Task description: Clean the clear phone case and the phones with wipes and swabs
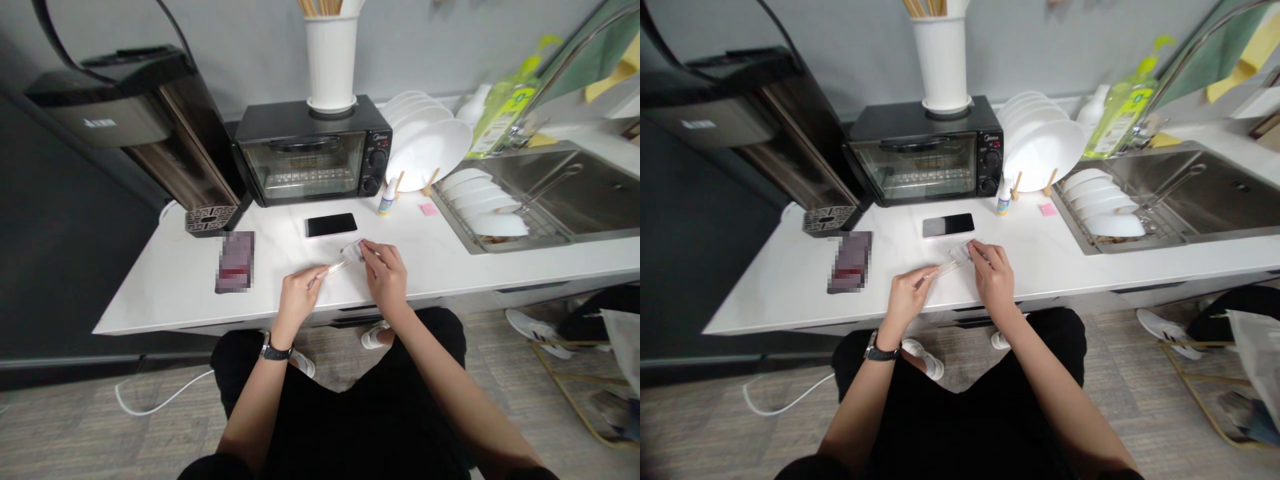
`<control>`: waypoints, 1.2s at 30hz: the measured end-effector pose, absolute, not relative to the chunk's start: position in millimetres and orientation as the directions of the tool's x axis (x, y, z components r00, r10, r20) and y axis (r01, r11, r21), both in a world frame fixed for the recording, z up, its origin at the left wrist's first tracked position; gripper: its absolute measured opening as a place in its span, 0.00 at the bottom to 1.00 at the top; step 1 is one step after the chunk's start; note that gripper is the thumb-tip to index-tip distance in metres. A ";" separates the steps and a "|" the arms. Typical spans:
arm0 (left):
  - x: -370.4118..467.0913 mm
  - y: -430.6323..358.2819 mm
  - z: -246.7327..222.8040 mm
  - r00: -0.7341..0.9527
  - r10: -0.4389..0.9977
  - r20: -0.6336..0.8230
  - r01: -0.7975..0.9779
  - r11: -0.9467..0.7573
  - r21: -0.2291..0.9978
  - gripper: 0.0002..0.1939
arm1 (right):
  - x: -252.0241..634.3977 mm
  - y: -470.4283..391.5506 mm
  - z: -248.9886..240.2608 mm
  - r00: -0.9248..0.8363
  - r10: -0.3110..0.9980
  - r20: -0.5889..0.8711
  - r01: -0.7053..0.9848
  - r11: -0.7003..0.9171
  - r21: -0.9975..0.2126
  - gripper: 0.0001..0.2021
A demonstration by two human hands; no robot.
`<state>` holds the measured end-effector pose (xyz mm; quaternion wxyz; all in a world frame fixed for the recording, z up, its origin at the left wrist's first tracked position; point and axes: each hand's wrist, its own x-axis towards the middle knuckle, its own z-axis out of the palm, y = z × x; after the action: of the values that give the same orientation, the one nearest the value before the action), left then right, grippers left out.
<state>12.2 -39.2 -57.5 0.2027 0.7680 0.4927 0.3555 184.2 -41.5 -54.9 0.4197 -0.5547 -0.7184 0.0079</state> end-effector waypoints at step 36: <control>6.0 -37.9 -55.9 0.218 0.923 0.317 0.650 -0.380 0.658 0.10 | 141.6 -59.3 -54.2 -0.305 0.779 0.547 0.693 0.576 -0.434 0.19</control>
<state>6.0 -37.9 -55.9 0.1972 0.7551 0.5209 0.3458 141.6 -59.3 -54.2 0.3726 -0.4569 -0.8056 0.0580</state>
